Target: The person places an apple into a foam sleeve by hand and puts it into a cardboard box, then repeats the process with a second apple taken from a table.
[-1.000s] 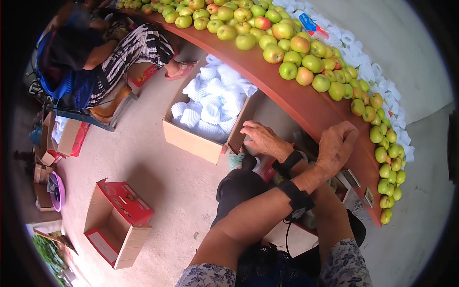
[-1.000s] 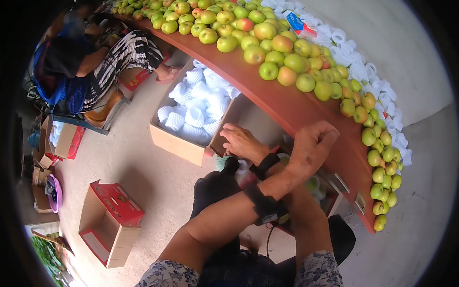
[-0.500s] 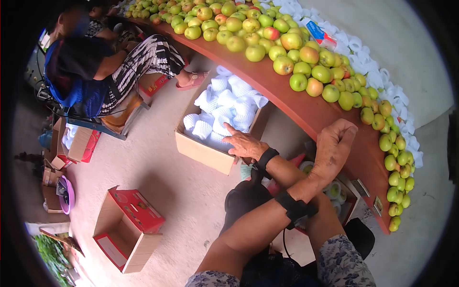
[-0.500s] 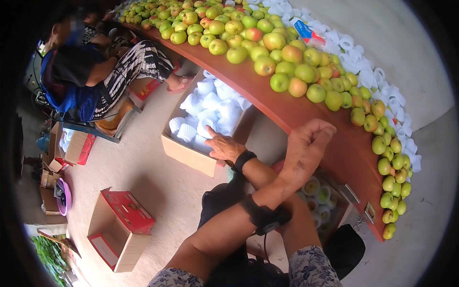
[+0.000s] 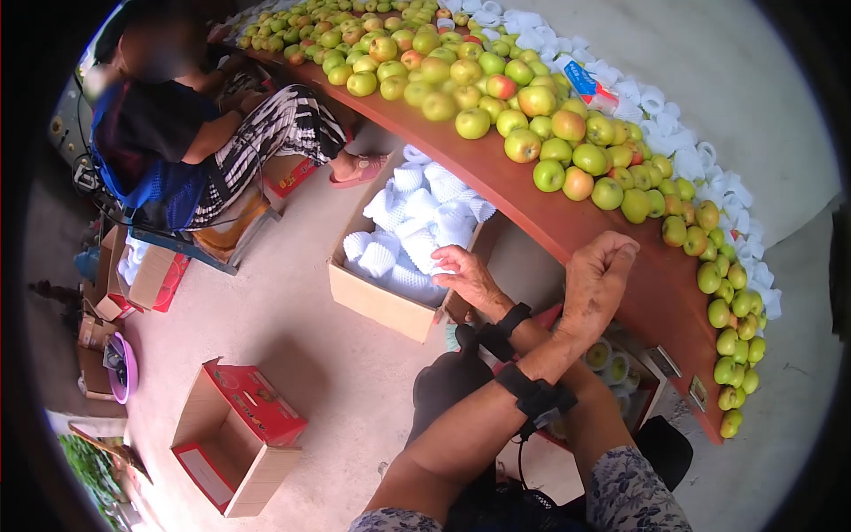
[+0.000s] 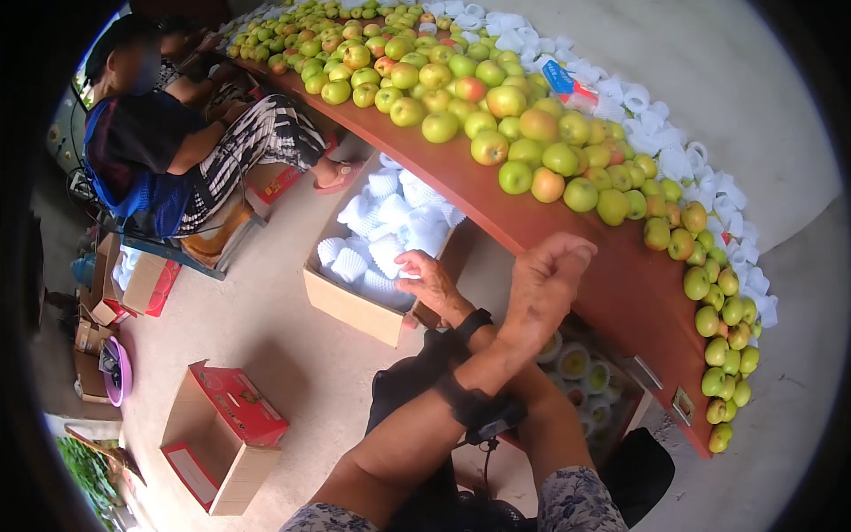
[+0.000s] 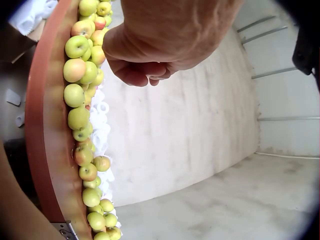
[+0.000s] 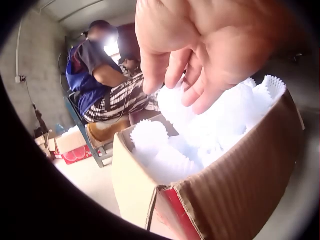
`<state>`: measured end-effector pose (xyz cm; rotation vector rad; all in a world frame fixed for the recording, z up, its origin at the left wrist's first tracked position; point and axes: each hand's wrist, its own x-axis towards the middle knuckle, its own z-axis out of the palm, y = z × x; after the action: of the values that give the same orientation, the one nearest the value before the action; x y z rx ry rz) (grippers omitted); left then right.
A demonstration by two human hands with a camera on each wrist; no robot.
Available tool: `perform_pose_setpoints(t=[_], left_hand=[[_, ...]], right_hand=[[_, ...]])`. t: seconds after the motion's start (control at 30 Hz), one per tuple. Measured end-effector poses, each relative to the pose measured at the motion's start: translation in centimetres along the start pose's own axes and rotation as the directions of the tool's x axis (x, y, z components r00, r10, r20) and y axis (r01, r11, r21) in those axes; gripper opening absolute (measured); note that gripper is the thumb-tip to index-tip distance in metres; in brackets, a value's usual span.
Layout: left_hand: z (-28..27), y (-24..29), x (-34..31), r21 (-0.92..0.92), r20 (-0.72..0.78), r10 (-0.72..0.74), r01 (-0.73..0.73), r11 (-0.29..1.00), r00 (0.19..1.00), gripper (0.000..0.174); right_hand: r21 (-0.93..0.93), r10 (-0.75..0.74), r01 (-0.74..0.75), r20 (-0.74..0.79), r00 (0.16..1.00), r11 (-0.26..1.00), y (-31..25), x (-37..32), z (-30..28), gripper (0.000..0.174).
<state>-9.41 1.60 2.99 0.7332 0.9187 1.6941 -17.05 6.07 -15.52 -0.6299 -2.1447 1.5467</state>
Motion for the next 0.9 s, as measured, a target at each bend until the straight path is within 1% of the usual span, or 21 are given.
perform_pose_setpoints(t=[0.03, 0.07, 0.1, 0.17, 0.2, 0.23, 0.27, 0.3, 0.33, 0.4, 0.43, 0.47, 0.5, 0.57, 0.6, 0.63, 0.67, 0.73, 0.77, 0.83, 0.9], left_hand=[[0.0, 0.0, 0.0, -0.009, 0.016, 0.002, -0.001, 1.0, 1.0, 0.011], [-0.1, -0.1, 0.0, 0.038, 0.014, 0.036, -0.037, 0.999, 0.999, 0.011], [-0.1, -0.2, 0.0, 0.084, 0.014, 0.072, -0.073, 0.994, 0.997, 0.01], [-0.2, -0.2, 0.0, 0.105, 0.046, 0.085, -0.089, 0.99, 0.995, 0.009], [-0.3, 0.1, -0.1, 0.139, 0.04, 0.071, -0.076, 0.987, 0.997, 0.009], [-0.3, 0.2, -0.1, 0.173, 0.036, 0.058, -0.063, 0.983, 0.998, 0.009], [-0.5, -0.6, 0.2, 0.178, 0.035, 0.091, -0.096, 0.979, 0.995, 0.01], [-0.7, -1.4, 0.5, 0.182, 0.036, 0.123, -0.128, 0.975, 0.992, 0.011], [-0.7, -0.8, 0.5, 0.173, 0.005, 0.149, -0.148, 0.974, 0.989, 0.009], [-1.1, 0.0, 0.6, 0.193, -0.041, 0.178, -0.167, 0.967, 0.983, 0.009], [-1.5, 0.1, 0.7, 0.224, -0.058, 0.183, -0.165, 0.96, 0.981, 0.01], [-1.7, 0.2, 0.8, 0.32, -0.078, 0.265, -0.228, 0.92, 0.961, 0.011], [-1.8, 0.2, 0.8, 0.413, -0.091, 0.348, -0.283, 0.866, 0.933, 0.013], [-2.3, -0.5, 1.1, 0.48, -0.091, 0.39, -0.303, 0.823, 0.916, 0.016], [-2.6, -0.8, 1.1, 0.543, -0.059, 0.343, -0.258, 0.799, 0.937, 0.022], [-2.6, -1.1, 1.1, 0.538, -0.041, 0.34, -0.267, 0.8, 0.939, 0.022], [-2.6, -1.4, 1.2, 0.505, 0.028, 0.203, -0.189, 0.842, 0.979, 0.024], [-2.4, -1.5, 1.1, 0.469, 0.155, -0.033, -0.045, 0.882, 0.987, 0.03], [-2.0, -1.5, 0.9, 0.475, 0.166, -0.037, -0.047, 0.879, 0.985, 0.03], [-0.8, -0.6, 0.3, 0.278, 0.208, -0.252, 0.19, 0.942, 0.945, 0.033], [-0.1, -1.1, 0.3, 0.27, 0.236, -0.254, 0.188, 0.944, 0.938, 0.035]], right_hand=[[0.222, 0.093, -0.074, -0.075, 0.993, 0.972, -0.7, -0.6, -0.9, 0.039], [0.284, 0.109, -0.075, -0.106, 0.988, 0.956, -1.4, -1.0, -1.8, 0.032], [0.269, 0.111, -0.074, -0.125, 0.986, 0.96, -1.6, -1.7, -3.0, 0.032], [0.46, 0.022, 0.053, -0.155, 0.988, 0.886, -2.3, -3.5, -5.3, 0.034], [0.518, 0.108, 0.021, -0.218, 0.97, 0.855, -4.1, -4.6, -6.1, 0.033], [0.503, 0.108, 0.029, -0.24, 0.965, 0.864, -3.0, -5.5, -7.4, 0.033], [0.198, 0.017, 0.055, -0.343, 0.939, 0.979, -1.3, -6.7, -9.0, 0.035], [-0.129, -0.096, 0.047, -0.411, 0.907, 0.991, -0.5, -7.7, -10.4, 0.036], [-0.146, -0.098, 0.038, -0.434, 0.896, 0.989, -2.2, -8.7, -11.3, 0.036], [0.16, 0.067, 0.015, -0.493, 0.867, 0.987, -6.6, -11.1, -13.0, 0.032], [0.311, 0.148, 0.018, -0.502, 0.852, 0.95, -8.0, -12.1, -13.8, 0.03], [0.371, 0.118, 0.062, -0.444, 0.888, 0.926, -8.0, -13.4, -14.8, 0.026], [0.358, 0.113, 0.071, -0.466, 0.877, 0.931, -8.5, -14.6, -15.6, 0.026], [0.41, 0.153, 0.051, -0.449, 0.88, 0.911, -9.9, -16.7, -17.0, 0.024], [0.392, 0.137, 0.056, -0.446, 0.884, 0.918, -10.2, -17.7, -17.8, 0.024], [0.385, 0.134, 0.064, -0.464, 0.876, 0.921, -10.4, -18.5, -18.5, 0.024], [0.383, 0.096, 0.108, -0.476, 0.874, 0.917, -10.5, -19.2, -18.9, 0.025], [0.383, 0.056, 0.16, -0.497, 0.866, 0.91, -10.9, -20.3, -19.5, 0.026], [0.398, 0.045, 0.18, -0.495, 0.868, 0.899, -11.2, -20.7, -19.8, 0.027], [0.411, 0.03, 0.209, -0.504, 0.863, 0.887, -11.4, -21.6, -20.3, 0.028], [0.493, 0.037, 0.233, -0.478, 0.878, 0.839, -11.3, -22.3, -20.7, 0.029]])
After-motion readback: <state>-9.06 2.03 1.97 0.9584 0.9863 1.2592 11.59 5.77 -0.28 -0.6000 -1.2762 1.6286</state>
